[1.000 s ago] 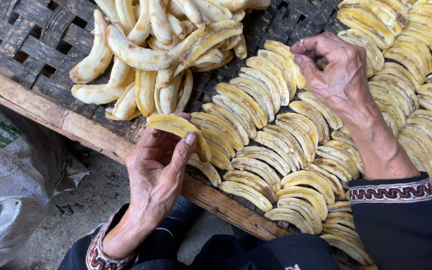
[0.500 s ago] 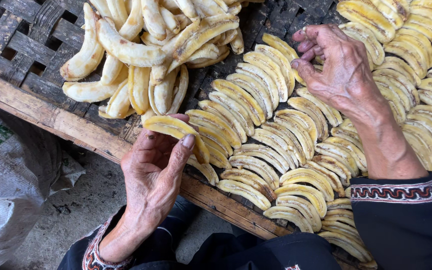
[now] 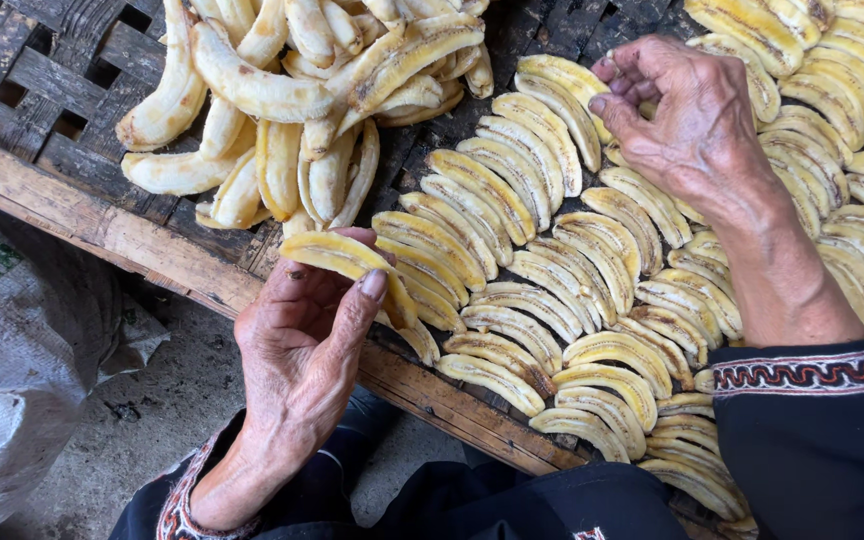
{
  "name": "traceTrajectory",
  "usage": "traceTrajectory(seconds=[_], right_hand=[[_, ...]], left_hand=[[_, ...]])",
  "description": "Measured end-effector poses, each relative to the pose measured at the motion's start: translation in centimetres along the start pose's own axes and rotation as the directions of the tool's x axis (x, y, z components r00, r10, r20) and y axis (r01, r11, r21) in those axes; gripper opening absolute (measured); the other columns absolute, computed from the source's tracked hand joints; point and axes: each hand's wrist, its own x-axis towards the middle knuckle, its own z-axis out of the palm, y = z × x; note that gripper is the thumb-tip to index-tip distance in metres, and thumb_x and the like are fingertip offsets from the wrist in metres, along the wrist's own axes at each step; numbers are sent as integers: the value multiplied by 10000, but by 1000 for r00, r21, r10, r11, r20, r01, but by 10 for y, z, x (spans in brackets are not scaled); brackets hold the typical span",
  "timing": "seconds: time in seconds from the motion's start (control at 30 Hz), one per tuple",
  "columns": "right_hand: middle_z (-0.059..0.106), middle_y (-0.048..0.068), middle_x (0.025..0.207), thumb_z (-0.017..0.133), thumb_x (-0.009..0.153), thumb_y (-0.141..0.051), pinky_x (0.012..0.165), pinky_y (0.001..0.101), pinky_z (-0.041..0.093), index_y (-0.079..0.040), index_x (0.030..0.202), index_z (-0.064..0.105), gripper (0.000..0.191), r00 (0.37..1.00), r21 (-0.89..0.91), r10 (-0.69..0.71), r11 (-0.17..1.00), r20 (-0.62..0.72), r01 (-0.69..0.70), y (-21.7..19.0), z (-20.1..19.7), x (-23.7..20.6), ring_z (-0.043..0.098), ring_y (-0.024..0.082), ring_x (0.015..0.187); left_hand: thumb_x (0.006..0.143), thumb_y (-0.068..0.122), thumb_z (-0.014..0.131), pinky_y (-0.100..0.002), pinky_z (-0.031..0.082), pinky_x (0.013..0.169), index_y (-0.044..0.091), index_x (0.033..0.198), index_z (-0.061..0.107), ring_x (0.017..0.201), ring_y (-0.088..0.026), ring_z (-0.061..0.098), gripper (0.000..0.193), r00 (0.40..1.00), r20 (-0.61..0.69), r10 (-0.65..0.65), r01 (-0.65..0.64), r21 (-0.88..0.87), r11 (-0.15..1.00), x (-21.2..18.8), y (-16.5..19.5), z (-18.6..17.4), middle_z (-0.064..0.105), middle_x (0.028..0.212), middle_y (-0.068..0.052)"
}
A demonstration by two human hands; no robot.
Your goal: The person picks peeled banana halves one at a time from a pile and lays them in neat rows on a woven bamboo drying rack, placing each banana beside the others to build up the rows. The person continues transferring bananas from the pile onto the rack throughout the episode.
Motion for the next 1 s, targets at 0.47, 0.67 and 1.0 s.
traceTrajectory(seconds=[0.47, 0.67, 1.0], right_hand=[[689, 44, 1009, 814, 998, -131, 887, 399, 339, -92, 1098, 733, 135, 963, -369, -261, 904, -73, 217, -27, 10, -8, 554, 189, 963], [704, -19, 966, 854, 930, -178, 884, 441, 294, -138, 969, 758, 111, 961, -346, -274, 906, -35, 245, -38, 16, -7, 530, 202, 1022], [730, 70, 1025, 768, 998, -168, 902, 438, 390, -61, 1117, 763, 160, 969, -200, -242, 953, -49, 227, -55, 12, -7, 573, 233, 978]], left_hand=[[1001, 80, 677, -258, 552, 941, 6, 1370, 582, 1060, -88, 656, 388, 1000, 18, -15, 17, -75, 997, 3, 1, 5, 694, 1161, -38], [993, 70, 681, -266, 570, 914, 16, 1415, 531, 1022, -101, 659, 451, 999, 40, -36, 40, -103, 994, 4, 3, 7, 662, 1149, -33], [1037, 111, 655, -272, 583, 902, 7, 1400, 554, 1044, -104, 652, 391, 999, 30, 17, -13, -114, 993, 9, -3, 9, 672, 1171, -42]])
